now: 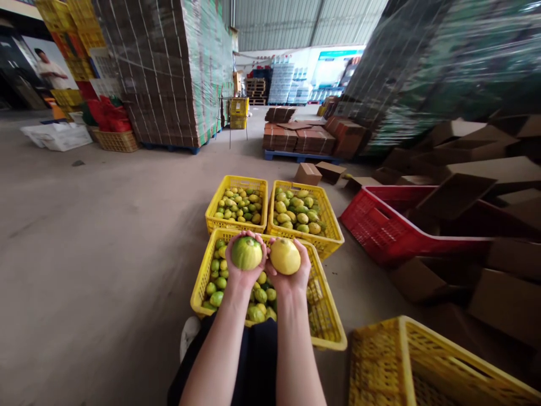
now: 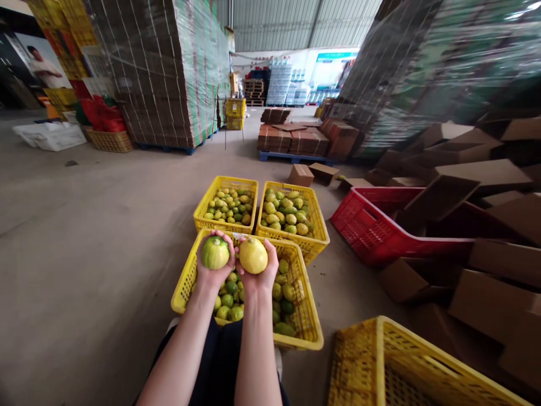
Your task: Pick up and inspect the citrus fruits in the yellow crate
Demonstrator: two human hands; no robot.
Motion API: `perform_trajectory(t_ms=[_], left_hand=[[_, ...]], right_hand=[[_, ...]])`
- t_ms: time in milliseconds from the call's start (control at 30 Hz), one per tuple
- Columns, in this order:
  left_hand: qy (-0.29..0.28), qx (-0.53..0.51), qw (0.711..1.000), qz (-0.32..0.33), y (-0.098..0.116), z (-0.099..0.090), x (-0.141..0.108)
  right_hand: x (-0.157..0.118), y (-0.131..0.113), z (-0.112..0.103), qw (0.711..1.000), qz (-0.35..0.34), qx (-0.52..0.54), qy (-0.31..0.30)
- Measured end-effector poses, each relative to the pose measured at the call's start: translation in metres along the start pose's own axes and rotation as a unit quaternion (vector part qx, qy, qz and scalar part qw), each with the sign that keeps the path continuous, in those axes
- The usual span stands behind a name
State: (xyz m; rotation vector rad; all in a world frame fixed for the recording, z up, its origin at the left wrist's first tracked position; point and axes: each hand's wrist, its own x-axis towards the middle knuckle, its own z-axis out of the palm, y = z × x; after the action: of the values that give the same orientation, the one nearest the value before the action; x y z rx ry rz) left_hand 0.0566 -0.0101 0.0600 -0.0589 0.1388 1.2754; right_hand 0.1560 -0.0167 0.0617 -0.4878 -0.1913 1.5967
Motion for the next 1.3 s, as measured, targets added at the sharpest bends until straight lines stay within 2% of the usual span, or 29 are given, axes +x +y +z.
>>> perform_trajectory(t_ms=[100, 267, 400, 567, 800, 1000, 1100, 1300], left_hand=[[-0.017, 0.007, 1.0, -0.024, 0.002, -0.001, 0.0], [-0.01, 0.022, 0.999, -0.043, 0.006, 0.003, 0.003], [0.024, 0.049, 0.998, -0.041, 0.008, 0.007, 0.006], [0.055, 0.064, 0.996, -0.037, 0.008, 0.006, 0.01], [0.006, 0.051, 0.997, -0.056, 0.007, -0.002, 0.015], [0.008, 0.028, 0.998, -0.062, 0.006, 0.0, 0.014], [0.025, -0.018, 0.998, -0.056, 0.005, 0.0, 0.016], [0.116, -0.028, 0.993, 0.002, 0.002, -0.002, 0.025]], right_hand=[[0.001, 0.0, 0.0, 1.0, 0.004, -0.001, -0.002], [0.004, -0.001, 0.002, 1.0, 0.01, -0.007, -0.014], [0.008, -0.001, 0.001, 0.999, 0.008, -0.011, -0.034], [0.013, -0.002, 0.0, 1.0, 0.011, -0.01, -0.025], [0.015, -0.004, 0.0, 1.0, 0.014, -0.012, -0.014], [0.016, -0.003, -0.004, 1.0, 0.021, -0.002, -0.014], [0.019, 0.0, -0.006, 0.999, 0.025, 0.024, 0.016], [0.024, 0.002, -0.008, 0.99, 0.034, 0.072, 0.12]])
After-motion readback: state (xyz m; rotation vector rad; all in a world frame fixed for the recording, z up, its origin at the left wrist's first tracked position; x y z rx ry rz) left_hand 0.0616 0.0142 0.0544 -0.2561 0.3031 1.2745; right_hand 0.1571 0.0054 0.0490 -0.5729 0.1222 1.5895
